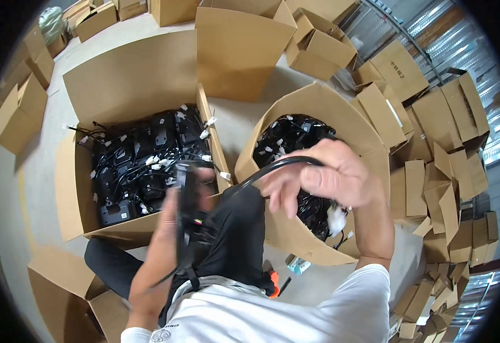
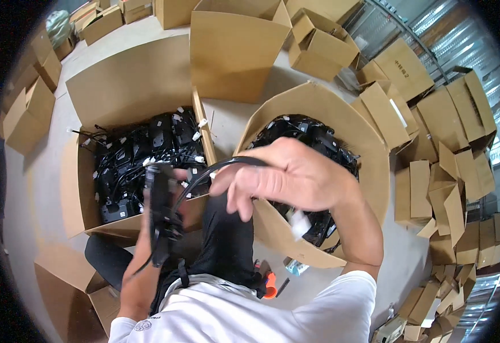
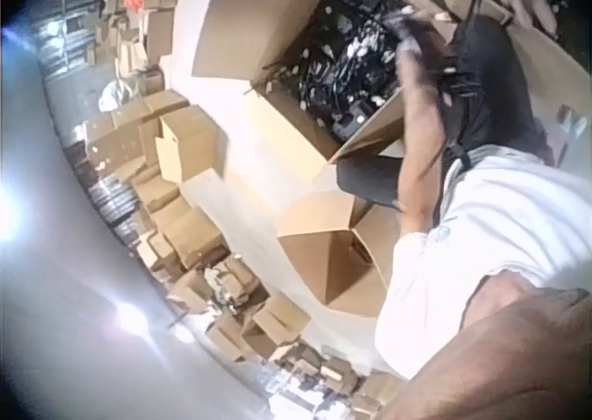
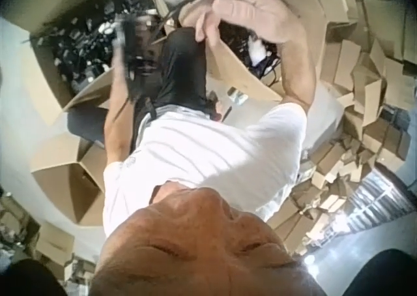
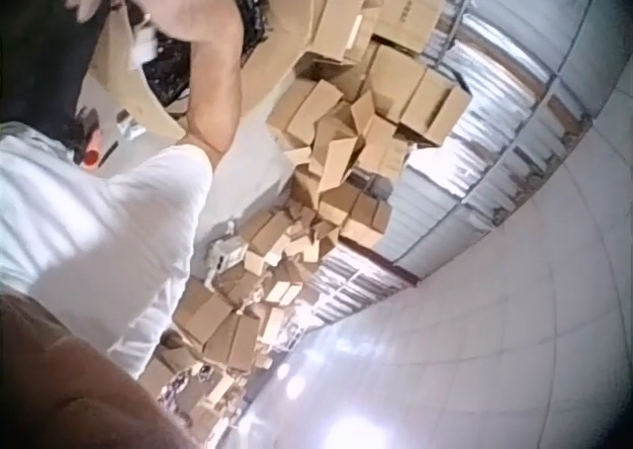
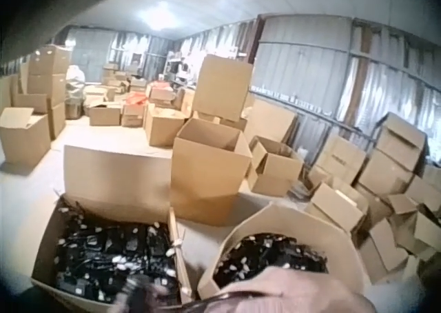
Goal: The person sorts and inspects small electronic monitor units by hand, taking them from cardboard boxes on a warehouse floor.
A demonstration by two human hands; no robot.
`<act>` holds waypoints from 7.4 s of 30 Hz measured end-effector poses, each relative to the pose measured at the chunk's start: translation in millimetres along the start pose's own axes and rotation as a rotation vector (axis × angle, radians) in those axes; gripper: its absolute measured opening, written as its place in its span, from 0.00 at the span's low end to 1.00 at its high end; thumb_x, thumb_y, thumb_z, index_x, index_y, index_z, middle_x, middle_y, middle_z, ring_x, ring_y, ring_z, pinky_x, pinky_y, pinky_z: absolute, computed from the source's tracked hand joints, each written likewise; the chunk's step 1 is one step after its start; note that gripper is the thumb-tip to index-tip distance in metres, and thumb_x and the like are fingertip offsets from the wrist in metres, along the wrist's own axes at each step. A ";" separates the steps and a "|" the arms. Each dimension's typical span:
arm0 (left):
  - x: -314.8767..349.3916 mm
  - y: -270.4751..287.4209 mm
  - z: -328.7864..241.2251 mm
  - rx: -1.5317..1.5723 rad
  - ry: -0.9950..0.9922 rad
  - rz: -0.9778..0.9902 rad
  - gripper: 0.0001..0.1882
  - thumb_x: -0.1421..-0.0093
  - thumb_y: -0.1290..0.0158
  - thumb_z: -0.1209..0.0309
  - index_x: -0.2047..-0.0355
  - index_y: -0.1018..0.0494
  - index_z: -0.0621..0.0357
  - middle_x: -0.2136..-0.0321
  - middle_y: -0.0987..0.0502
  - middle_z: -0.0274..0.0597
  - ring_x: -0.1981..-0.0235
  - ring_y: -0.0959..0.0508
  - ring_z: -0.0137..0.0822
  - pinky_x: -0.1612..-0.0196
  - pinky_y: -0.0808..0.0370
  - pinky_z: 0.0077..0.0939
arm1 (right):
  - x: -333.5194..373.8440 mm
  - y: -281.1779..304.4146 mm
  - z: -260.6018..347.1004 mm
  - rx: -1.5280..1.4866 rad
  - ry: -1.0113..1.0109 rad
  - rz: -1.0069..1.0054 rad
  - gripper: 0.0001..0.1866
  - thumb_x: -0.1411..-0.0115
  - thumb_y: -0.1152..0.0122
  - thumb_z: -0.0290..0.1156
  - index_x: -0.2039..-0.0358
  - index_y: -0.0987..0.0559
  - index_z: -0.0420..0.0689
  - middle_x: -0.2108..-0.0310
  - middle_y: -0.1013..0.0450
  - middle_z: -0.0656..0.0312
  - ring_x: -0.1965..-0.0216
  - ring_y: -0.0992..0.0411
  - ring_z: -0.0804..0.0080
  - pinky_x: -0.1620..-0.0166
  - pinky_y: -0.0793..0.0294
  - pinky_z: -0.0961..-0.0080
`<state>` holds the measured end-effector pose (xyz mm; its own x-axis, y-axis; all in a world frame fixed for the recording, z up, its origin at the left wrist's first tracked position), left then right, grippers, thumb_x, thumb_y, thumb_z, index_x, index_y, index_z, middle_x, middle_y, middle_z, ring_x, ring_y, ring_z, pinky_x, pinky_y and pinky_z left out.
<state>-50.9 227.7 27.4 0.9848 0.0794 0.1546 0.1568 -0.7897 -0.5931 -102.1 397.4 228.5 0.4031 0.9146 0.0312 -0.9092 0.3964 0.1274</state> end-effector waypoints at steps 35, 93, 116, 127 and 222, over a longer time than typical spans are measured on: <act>58.2 117.2 34.6 0.159 0.269 -0.434 0.27 0.27 0.59 0.47 0.45 0.29 0.57 0.53 0.20 0.44 0.53 0.19 0.39 0.49 0.20 0.39 | 6.9 68.0 -69.3 0.004 0.143 -0.668 0.40 0.52 0.19 0.39 0.43 0.28 0.35 0.48 0.26 0.60 0.46 0.28 0.70 0.41 0.30 0.72; 1.2 264.0 -161.4 -0.252 -0.277 -0.343 0.37 0.30 0.54 0.45 0.39 0.34 0.70 0.46 0.24 0.51 0.42 0.26 0.40 0.40 0.30 0.34 | -212.5 -75.9 -214.7 0.124 -0.141 -0.525 0.26 0.36 0.34 0.47 0.52 0.25 0.35 0.63 0.23 0.58 0.64 0.26 0.75 0.60 0.25 0.77; 7.9 323.3 -121.7 -1.236 -0.206 -0.410 0.26 0.38 0.42 0.60 0.48 0.27 0.68 0.54 0.21 0.61 0.51 0.22 0.56 0.47 0.25 0.44 | -199.5 -132.8 -453.8 -0.274 -1.024 0.068 0.18 0.35 0.34 0.41 0.54 0.23 0.41 0.64 0.24 0.65 0.63 0.26 0.77 0.52 0.24 0.73; 9.5 321.4 -97.6 -1.315 -0.012 -0.329 0.25 0.38 0.41 0.64 0.44 0.29 0.66 0.56 0.20 0.60 0.55 0.20 0.54 0.52 0.24 0.41 | -223.8 -125.7 -416.6 0.938 -0.577 0.190 0.21 0.42 0.31 0.45 0.70 0.20 0.35 0.71 0.21 0.49 0.66 0.20 0.54 0.64 0.22 0.58; 48.1 126.5 6.2 0.244 0.177 -0.191 0.29 0.31 0.50 0.47 0.51 0.25 0.65 0.58 0.19 0.43 0.58 0.19 0.32 0.53 0.21 0.30 | -89.7 -67.3 -47.1 0.552 0.179 -0.525 0.31 0.50 0.23 0.33 0.48 0.27 0.36 0.53 0.25 0.54 0.53 0.24 0.67 0.48 0.24 0.70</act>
<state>16.8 135.4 -45.0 0.9113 0.0880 0.4022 0.3707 -0.6003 -0.7087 -81.9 292.4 170.4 0.7001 0.6361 -0.3243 -0.4021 0.7266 0.5571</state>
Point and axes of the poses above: each hand's wrist, its own x-axis away from the middle knuckle, its own y-axis out of the back of the hand, z = x × y, the point moved 9 cm from there along -x, towards the middle knuckle
